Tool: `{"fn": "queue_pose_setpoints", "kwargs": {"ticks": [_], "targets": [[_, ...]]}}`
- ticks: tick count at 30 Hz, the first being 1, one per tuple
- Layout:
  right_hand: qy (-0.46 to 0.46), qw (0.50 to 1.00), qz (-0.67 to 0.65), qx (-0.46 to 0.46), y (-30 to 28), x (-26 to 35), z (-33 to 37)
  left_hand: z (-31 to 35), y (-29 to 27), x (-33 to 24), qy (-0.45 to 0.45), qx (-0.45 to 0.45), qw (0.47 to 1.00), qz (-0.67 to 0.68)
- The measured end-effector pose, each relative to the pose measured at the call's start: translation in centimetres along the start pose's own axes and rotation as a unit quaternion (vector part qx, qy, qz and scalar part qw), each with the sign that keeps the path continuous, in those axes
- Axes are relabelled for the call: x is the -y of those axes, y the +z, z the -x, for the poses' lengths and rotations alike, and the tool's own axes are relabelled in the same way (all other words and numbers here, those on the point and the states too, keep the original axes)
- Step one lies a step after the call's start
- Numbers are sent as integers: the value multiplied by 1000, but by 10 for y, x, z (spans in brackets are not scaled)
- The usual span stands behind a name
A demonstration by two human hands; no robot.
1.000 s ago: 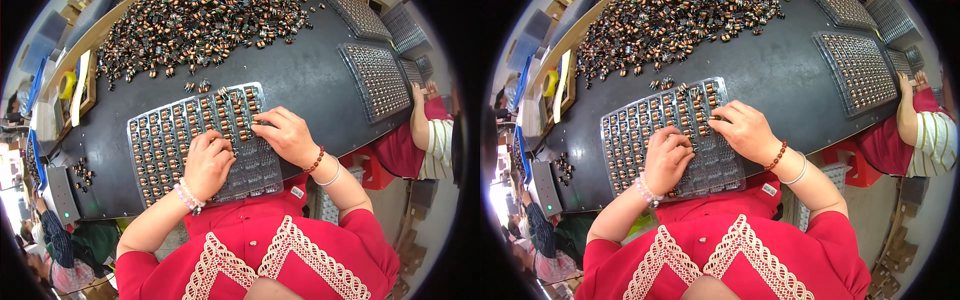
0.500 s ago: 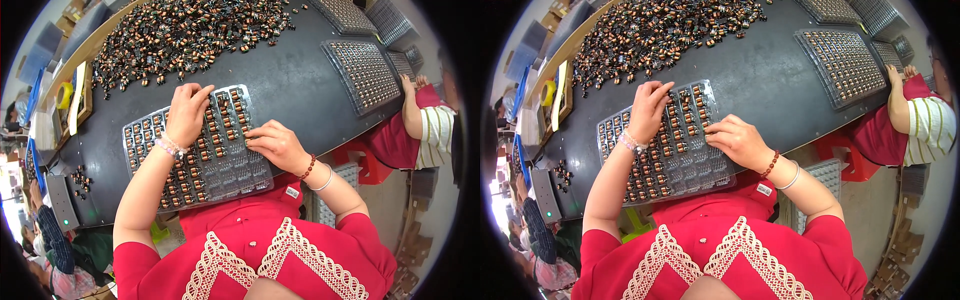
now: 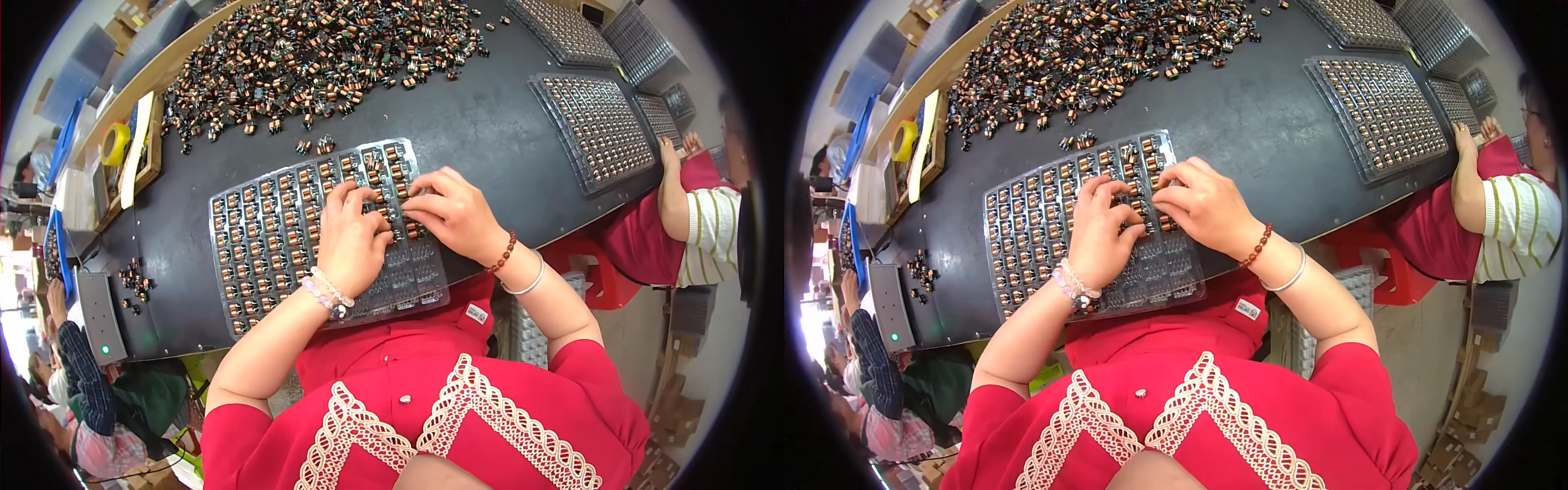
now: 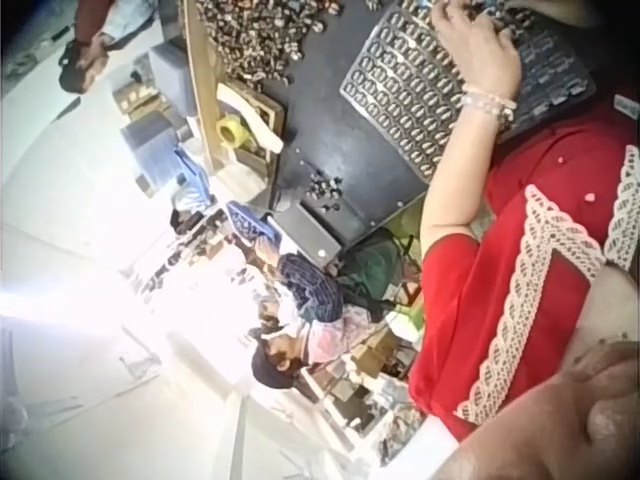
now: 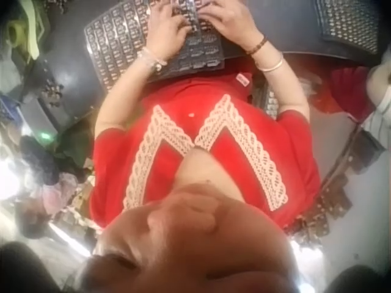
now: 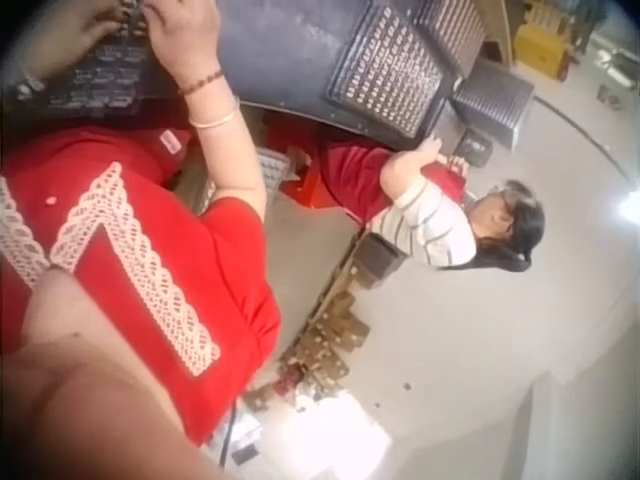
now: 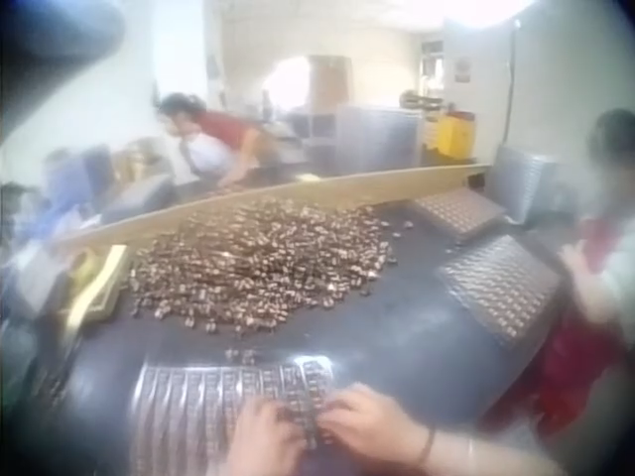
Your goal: The person picks up electronic components from a pile on the table and places them one by one into the compartments of a plastic tray by hand.
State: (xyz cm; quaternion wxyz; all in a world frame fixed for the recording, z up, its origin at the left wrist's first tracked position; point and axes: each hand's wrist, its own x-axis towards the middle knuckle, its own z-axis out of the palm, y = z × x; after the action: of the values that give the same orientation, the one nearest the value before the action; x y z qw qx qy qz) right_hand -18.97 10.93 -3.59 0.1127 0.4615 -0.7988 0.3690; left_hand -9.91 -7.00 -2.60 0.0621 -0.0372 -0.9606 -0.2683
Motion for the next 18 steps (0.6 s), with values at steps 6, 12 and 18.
{"fn": "queue_pose_setpoints", "kwargs": {"ticks": [6,12,18], "targets": [[3,995,61,74,2,-1,0,-9,-2,3,17,-9,999,-39],[-42,996,73,26,19,-5,-47,-37,-20,54,10,-148,989,0],[-57,990,86,100,33,-24,-54,-69,-19,85,-40,-145,982,-112]]}}
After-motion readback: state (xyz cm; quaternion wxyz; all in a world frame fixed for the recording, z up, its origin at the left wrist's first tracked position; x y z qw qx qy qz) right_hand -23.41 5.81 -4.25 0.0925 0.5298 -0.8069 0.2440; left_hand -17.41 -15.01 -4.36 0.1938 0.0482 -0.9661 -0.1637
